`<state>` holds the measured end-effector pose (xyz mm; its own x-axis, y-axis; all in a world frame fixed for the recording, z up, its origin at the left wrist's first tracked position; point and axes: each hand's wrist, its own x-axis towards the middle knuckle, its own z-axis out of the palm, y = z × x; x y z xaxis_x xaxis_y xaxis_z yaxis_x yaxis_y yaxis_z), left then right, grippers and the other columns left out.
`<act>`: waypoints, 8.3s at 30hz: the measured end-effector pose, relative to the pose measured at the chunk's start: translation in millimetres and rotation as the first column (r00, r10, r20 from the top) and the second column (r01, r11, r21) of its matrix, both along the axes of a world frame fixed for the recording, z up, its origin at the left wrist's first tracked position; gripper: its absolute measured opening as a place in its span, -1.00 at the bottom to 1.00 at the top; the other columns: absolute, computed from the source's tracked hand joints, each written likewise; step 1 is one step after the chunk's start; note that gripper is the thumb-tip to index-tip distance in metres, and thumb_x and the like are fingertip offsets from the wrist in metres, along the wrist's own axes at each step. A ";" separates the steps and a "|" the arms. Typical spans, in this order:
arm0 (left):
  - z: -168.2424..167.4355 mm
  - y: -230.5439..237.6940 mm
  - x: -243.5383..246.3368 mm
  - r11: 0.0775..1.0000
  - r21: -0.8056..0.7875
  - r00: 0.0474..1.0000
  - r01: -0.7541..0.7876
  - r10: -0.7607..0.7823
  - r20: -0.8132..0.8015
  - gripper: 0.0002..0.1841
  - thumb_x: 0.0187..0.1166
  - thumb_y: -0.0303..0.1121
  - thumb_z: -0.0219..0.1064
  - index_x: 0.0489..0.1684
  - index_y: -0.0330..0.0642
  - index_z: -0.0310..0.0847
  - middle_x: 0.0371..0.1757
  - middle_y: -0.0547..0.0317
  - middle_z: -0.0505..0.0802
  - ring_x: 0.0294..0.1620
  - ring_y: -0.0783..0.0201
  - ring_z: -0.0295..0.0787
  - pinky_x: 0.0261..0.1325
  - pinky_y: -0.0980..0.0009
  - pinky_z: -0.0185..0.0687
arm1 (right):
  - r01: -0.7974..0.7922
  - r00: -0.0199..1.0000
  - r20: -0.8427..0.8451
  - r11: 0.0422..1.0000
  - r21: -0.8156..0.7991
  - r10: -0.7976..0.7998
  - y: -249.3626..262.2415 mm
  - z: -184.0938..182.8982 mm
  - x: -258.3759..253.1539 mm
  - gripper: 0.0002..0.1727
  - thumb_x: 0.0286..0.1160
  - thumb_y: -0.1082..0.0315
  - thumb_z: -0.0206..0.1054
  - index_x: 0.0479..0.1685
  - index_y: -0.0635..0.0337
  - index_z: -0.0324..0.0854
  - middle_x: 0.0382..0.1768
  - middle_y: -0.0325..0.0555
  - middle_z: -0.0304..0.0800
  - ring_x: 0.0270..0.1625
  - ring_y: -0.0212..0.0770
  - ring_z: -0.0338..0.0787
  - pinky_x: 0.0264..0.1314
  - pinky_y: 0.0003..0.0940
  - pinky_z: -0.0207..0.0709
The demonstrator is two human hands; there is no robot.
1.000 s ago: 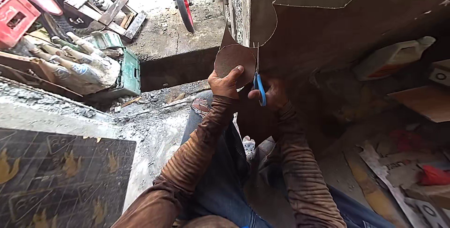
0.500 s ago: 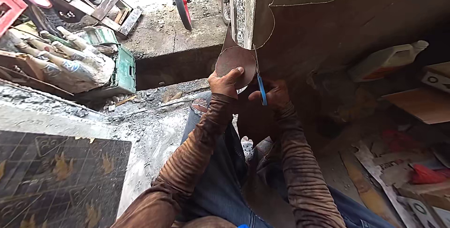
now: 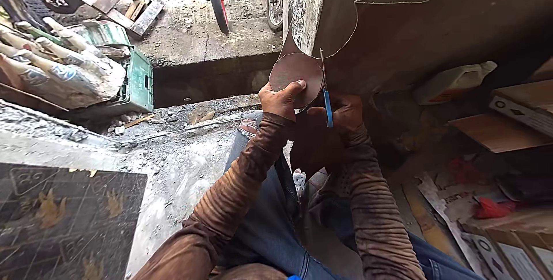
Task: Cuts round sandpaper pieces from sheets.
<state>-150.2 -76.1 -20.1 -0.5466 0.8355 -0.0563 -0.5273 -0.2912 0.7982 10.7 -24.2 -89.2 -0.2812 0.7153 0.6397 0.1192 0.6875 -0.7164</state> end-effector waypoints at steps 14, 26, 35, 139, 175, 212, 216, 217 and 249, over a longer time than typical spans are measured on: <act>-9.7 -12.7 1.2 0.996 -0.056 0.989 0.073 -0.080 -0.125 -0.64 0.14 -0.65 0.59 -0.06 -0.28 0.72 -0.25 0.01 0.91 -0.26 0.19 0.90 -0.15 0.21 0.88 | -0.142 0.944 0.268 0.971 -0.190 0.191 -3.6 32.3 29.7 -0.22 -0.12 -0.50 0.62 -0.27 0.07 0.77 -0.62 -0.43 0.69 -0.63 -0.54 0.58 -0.62 -0.54 0.50; -13.7 -14.2 3.9 0.997 -0.041 0.990 0.065 -0.069 -0.122 -0.62 0.10 -0.73 0.56 -0.07 -0.37 0.71 -0.26 -0.05 0.92 -0.27 0.16 0.92 -0.15 0.20 0.90 | -0.118 0.944 0.279 0.971 -0.207 0.174 -11.7 33.4 27.6 -0.23 -0.05 -0.47 0.60 -0.22 0.08 0.76 -0.61 -0.45 0.70 -0.62 -0.58 0.58 -0.60 -0.58 0.51; -18.3 -24.1 5.2 0.989 -0.105 0.977 0.107 -0.124 -0.172 -0.63 0.15 -0.58 0.61 -0.03 -0.21 0.74 -0.21 0.02 0.92 -0.24 0.16 0.90 -0.17 0.16 0.87 | 0.032 0.920 0.391 0.986 -0.165 0.036 -21.6 44.2 34.0 -0.23 -0.18 -0.58 0.56 -0.39 -0.01 0.80 -0.68 -0.44 0.64 -0.68 -0.54 0.52 -0.67 -0.49 0.42; -23.7 -42.1 -13.5 0.952 0.168 0.913 0.256 -0.181 -0.367 -0.67 0.12 -0.67 0.56 -0.10 -0.48 0.73 -0.27 -0.07 0.92 -0.23 0.20 0.92 0.01 0.21 0.89 | -0.090 0.914 0.349 0.941 -0.327 0.208 -37.4 63.6 44.9 -0.23 -0.15 -0.56 0.58 -0.24 -0.06 0.77 -0.55 -0.56 0.65 -0.54 -0.63 0.53 -0.50 -0.59 0.44; -38.1 -40.4 -26.3 0.920 0.195 0.899 0.340 -0.257 -0.353 -0.60 0.05 -0.64 0.59 -0.05 -0.26 0.79 -0.20 -0.02 0.93 -0.22 0.19 0.91 -0.11 0.17 0.89 | -0.290 0.903 0.165 0.847 -0.446 0.396 -43.1 56.2 51.6 -0.48 0.01 -0.13 0.75 -0.26 0.10 0.80 -0.64 -0.36 0.70 -0.63 -0.52 0.58 -0.59 -0.59 0.48; 11.8 -27.3 -41.9 0.767 0.271 0.724 0.581 -0.336 -0.603 -0.61 0.11 -0.70 0.58 -0.04 -0.34 0.73 -0.16 0.01 0.94 -0.14 0.15 0.94 0.04 0.10 0.92 | -0.004 0.992 -0.127 0.993 -0.116 -0.011 -21.6 56.5 54.9 -0.56 0.49 0.05 0.50 0.03 0.29 0.69 -0.31 -0.19 0.88 -0.30 -0.34 0.86 -0.19 -0.40 0.78; -2.0 -22.4 -13.0 0.687 0.169 0.633 0.707 -0.509 -0.584 -0.61 0.19 -0.68 0.55 0.03 -0.28 0.71 -0.15 0.04 0.93 -0.15 0.19 0.92 -0.02 0.15 0.91 | 0.111 0.983 -0.115 0.964 -0.243 -0.143 -71.0 82.0 79.1 -0.63 0.45 0.18 0.56 0.01 0.28 0.69 -0.32 -0.16 0.89 -0.30 -0.31 0.87 -0.21 -0.40 0.80; -9.9 -16.5 -5.5 0.654 0.173 0.627 0.736 -0.562 -0.539 -0.62 0.18 -0.67 0.56 0.01 -0.30 0.72 -0.15 0.00 0.93 -0.15 0.16 0.93 -0.01 0.11 0.91 | 0.151 0.981 -0.073 0.944 -0.295 -0.179 -84.0 86.3 85.8 -0.59 0.41 0.16 0.59 0.04 0.27 0.68 -0.30 -0.16 0.89 -0.27 -0.30 0.88 -0.18 -0.37 0.82; -94.7 -7.9 154.8 0.685 0.028 0.683 0.728 -0.728 0.060 -0.43 0.34 -0.26 0.60 0.33 -0.20 0.53 0.04 -0.02 0.86 0.01 0.11 0.85 0.13 0.12 0.81 | 0.442 0.573 -0.477 0.741 -0.505 -0.667 -95.1 -12.0 95.6 -0.52 0.13 0.59 0.59 0.13 0.24 0.62 -0.28 -0.21 0.85 -0.34 -0.42 0.81 -0.30 -0.45 0.75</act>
<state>4.6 -84.0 -114.8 0.2379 0.9691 -0.0653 -0.6211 0.2035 0.7568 106.3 -119.3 -101.1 0.5968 0.7678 0.2330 -0.1221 0.3739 -0.9194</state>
